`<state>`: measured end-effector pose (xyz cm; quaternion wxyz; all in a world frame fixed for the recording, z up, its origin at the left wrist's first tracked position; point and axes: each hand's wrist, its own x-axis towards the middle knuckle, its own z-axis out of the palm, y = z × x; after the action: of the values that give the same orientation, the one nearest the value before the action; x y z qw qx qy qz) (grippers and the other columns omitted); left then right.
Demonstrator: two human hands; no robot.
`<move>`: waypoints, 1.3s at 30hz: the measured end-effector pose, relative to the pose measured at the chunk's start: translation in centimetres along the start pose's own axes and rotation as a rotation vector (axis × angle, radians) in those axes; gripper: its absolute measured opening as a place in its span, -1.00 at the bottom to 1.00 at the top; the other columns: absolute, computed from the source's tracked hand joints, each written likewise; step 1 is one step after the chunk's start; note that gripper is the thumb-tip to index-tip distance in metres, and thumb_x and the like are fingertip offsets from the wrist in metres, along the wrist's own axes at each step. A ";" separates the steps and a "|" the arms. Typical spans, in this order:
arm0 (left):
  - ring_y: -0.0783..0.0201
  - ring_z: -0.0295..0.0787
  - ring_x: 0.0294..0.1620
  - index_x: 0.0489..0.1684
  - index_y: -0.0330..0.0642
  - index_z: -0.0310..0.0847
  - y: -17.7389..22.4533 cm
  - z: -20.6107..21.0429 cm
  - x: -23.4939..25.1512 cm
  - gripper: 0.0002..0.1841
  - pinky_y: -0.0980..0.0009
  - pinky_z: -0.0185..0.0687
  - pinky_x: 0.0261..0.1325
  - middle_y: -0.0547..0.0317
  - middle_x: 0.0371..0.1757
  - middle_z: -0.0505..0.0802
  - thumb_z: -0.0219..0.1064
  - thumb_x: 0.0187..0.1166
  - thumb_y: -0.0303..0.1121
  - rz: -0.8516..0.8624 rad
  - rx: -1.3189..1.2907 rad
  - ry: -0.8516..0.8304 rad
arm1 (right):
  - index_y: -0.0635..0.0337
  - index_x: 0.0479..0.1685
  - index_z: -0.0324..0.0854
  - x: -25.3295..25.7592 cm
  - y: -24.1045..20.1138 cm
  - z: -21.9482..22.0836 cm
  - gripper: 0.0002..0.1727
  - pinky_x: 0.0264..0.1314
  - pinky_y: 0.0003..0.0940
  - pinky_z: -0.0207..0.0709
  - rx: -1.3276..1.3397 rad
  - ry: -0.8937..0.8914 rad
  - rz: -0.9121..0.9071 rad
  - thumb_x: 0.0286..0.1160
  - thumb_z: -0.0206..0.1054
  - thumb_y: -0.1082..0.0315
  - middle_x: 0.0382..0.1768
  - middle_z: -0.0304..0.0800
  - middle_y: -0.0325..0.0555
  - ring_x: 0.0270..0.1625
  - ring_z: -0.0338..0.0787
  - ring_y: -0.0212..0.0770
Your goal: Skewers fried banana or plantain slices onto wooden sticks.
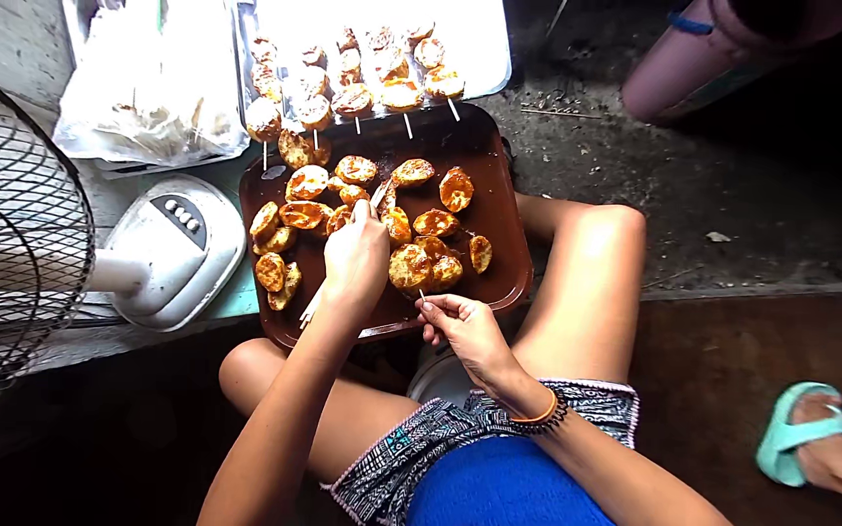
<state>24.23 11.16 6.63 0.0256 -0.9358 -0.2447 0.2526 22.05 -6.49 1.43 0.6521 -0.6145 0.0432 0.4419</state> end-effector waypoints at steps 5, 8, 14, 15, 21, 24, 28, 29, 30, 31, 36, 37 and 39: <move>-0.22 0.83 -0.15 0.45 -0.32 0.58 -1.4 -1.5 -0.3 -0.58 -0.09 0.68 -0.28 -0.20 0.38 0.69 0.14 0.62 -0.66 0.034 0.091 0.119 | 0.43 -0.06 0.78 -1.2 -3.8 -0.8 -0.86 -0.40 -0.58 0.65 0.013 -0.037 -0.034 0.62 0.34 0.52 -0.42 0.83 -0.09 -0.53 0.71 -0.41; -0.30 0.81 -0.15 0.45 -0.32 0.62 -2.8 -3.1 -2.0 -0.56 -0.19 0.66 -0.29 -0.24 0.34 0.73 0.19 0.58 -0.68 0.048 0.089 0.205 | 0.39 -0.10 0.81 -1.8 -5.6 -1.8 -0.87 -0.45 -0.61 0.65 -0.093 -0.053 -0.071 0.60 0.36 0.52 -0.46 0.85 -0.13 -0.57 0.71 -0.44; -0.18 0.77 -0.42 0.45 -0.17 0.66 -4.0 -4.3 -4.2 -0.53 -0.10 0.62 -0.48 -0.21 0.08 0.75 0.21 0.55 -0.63 0.166 0.032 0.375 | 0.24 -0.08 0.83 -2.4 -5.4 -5.9 -0.87 -0.49 -0.66 0.63 -0.351 -0.112 -0.199 0.61 0.38 0.42 -0.43 0.86 -0.27 -0.56 0.72 -0.52; -0.18 0.76 -0.40 0.48 -0.15 0.64 -3.7 -3.6 -3.4 -0.52 -0.10 0.63 -0.46 -0.19 0.10 0.75 0.21 0.57 -0.63 0.227 0.011 0.377 | 0.24 -0.08 0.83 -2.4 -5.4 -6.4 -0.86 -0.47 -0.66 0.64 -0.378 -0.124 -0.201 0.62 0.37 0.40 -0.42 0.86 -0.29 -0.56 0.72 -0.53; -0.44 0.76 0.16 0.41 0.03 0.71 -3.7 0.6 3.8 -0.54 -0.52 0.59 -0.01 -0.15 0.51 0.68 0.38 0.51 -0.53 0.383 -0.122 0.287 | 0.39 -0.05 0.79 -1.4 -2.9 -8.4 -0.78 -0.30 -0.43 0.74 -0.420 -0.091 -0.301 0.64 0.31 0.39 -0.32 0.87 -0.05 -0.46 0.78 -0.38; -0.56 0.65 0.29 0.41 -0.15 0.69 -5.3 1.9 6.8 -0.55 -0.55 0.49 0.11 -0.47 0.43 0.65 0.29 0.51 -0.58 0.435 -0.202 0.332 | 0.41 -0.05 0.80 -1.1 -1.7 -9.5 -0.79 -0.20 -0.26 0.75 -0.437 -0.008 -0.348 0.61 0.29 0.46 -0.26 0.88 0.07 -0.38 0.82 -0.22; -0.60 0.63 0.27 0.47 -0.12 0.67 -5.2 0.5 5.2 -0.48 -0.61 0.42 0.03 -0.55 0.29 0.69 0.17 0.48 -0.55 0.334 -0.151 0.240 | 0.40 -0.09 0.80 -2.8 -2.2 -9.6 -0.80 -0.04 -0.20 0.68 -0.485 0.016 -0.347 0.56 0.25 0.52 -0.20 0.88 0.11 -0.22 0.84 -0.15; -0.60 0.64 0.27 0.47 -0.16 0.67 -4.6 0.0 4.3 -0.49 -0.62 0.44 0.07 -0.57 0.29 0.70 0.18 0.49 -0.58 0.344 -0.161 0.236 | 0.39 -0.09 0.80 -3.2 -2.3 -9.7 -0.79 -0.04 -0.20 0.68 -0.499 0.022 -0.338 0.56 0.25 0.51 -0.20 0.88 0.09 -0.22 0.83 -0.16; -0.61 0.63 0.29 0.48 -0.20 0.66 -3.8 -0.7 3.4 -0.49 -0.61 0.42 0.10 -0.59 0.30 0.68 0.20 0.51 -0.61 0.355 -0.172 0.234 | 0.39 -0.08 0.81 -3.4 -2.4 -9.9 -0.79 -0.02 -0.18 0.69 -0.513 0.033 -0.333 0.56 0.26 0.49 -0.19 0.89 0.09 -0.21 0.84 -0.16; -0.63 0.60 0.33 0.48 -0.19 0.66 -3.0 -1.3 2.7 -0.50 -0.62 0.42 0.12 -0.58 0.31 0.69 0.24 0.52 -0.62 0.351 -0.176 0.233 | 0.38 -0.08 0.81 -3.5 -2.3 -10.2 -0.79 -0.01 -0.17 0.71 -0.527 0.049 -0.336 0.57 0.28 0.47 -0.18 0.90 0.08 -0.21 0.86 -0.16; -0.44 0.77 0.19 0.52 0.12 0.66 -1.7 -2.3 1.7 -0.52 -0.50 0.57 0.05 -0.15 0.53 0.69 0.42 0.56 -0.33 0.165 -0.106 0.090 | 0.29 -0.10 0.82 -3.1 -1.2 -11.7 -0.78 -0.18 -0.37 0.77 -0.619 0.074 -0.370 0.61 0.29 0.36 -0.25 0.88 -0.08 -0.35 0.83 -0.35; -0.40 0.79 0.16 0.55 0.13 0.63 -1.7 -2.1 1.8 -0.48 -0.47 0.59 0.05 -0.08 0.56 0.68 0.42 0.54 -0.34 0.138 -0.105 0.079 | 0.27 -0.09 0.82 -3.0 -1.2 -11.9 -0.78 -0.21 -0.39 0.76 -0.646 0.081 -0.368 0.61 0.30 0.34 -0.28 0.89 -0.11 -0.39 0.82 -0.37; -0.37 0.82 0.07 0.56 0.14 0.62 -2.1 -1.4 2.1 -0.45 -0.44 0.63 -0.02 -0.05 0.54 0.70 0.41 0.51 -0.39 0.136 -0.117 0.109 | 0.25 -0.07 0.82 -3.2 -1.4 -12.3 -0.79 -0.27 -0.46 0.75 -0.674 0.091 -0.348 0.61 0.29 0.35 -0.30 0.88 -0.18 -0.43 0.80 -0.43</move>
<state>25.58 14.07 7.24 -0.0328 -0.9624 -0.1932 0.1880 26.96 -18.29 1.50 0.4760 -0.8116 -0.1808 0.2864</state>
